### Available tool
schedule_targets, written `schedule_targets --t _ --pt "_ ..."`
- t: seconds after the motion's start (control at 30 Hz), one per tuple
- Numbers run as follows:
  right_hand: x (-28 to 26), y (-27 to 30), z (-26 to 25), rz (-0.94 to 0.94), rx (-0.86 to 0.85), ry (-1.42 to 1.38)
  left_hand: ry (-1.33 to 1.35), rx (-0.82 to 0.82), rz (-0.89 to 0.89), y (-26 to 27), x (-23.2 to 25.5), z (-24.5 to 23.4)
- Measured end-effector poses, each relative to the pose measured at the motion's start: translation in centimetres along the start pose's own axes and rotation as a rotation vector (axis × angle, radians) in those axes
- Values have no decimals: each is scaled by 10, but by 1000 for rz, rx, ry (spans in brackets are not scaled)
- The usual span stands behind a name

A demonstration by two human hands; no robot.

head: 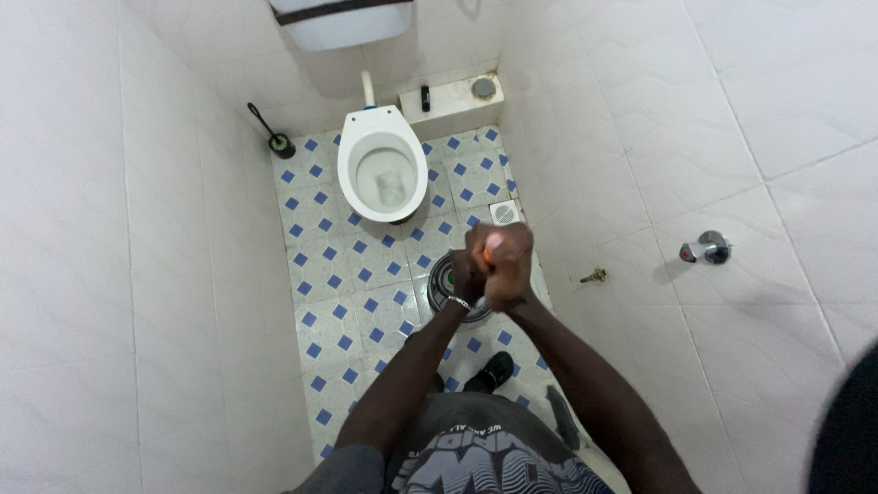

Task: The person mops the floor in a bathroom by dipping a mop into a bucket of water and moving it across the tiled floor around the toilet.

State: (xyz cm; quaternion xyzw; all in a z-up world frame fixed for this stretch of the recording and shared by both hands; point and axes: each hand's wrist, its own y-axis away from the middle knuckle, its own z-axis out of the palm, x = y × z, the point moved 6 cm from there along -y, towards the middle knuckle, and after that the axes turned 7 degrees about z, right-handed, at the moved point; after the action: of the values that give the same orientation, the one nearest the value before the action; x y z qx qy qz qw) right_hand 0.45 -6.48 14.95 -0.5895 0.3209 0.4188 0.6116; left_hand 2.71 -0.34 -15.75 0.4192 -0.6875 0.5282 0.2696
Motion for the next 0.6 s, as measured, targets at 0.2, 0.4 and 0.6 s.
schedule_targets --t 0.2,0.4,0.6 --pt "16 26 16 86 -294 -170 27 176 -20 12 -2 -9" --pt "-14 10 13 70 -443 -184 77 220 -82 5 20 -12" --pt "-33 -7 -6 167 -574 -422 237 -472 -93 -27 37 -10"
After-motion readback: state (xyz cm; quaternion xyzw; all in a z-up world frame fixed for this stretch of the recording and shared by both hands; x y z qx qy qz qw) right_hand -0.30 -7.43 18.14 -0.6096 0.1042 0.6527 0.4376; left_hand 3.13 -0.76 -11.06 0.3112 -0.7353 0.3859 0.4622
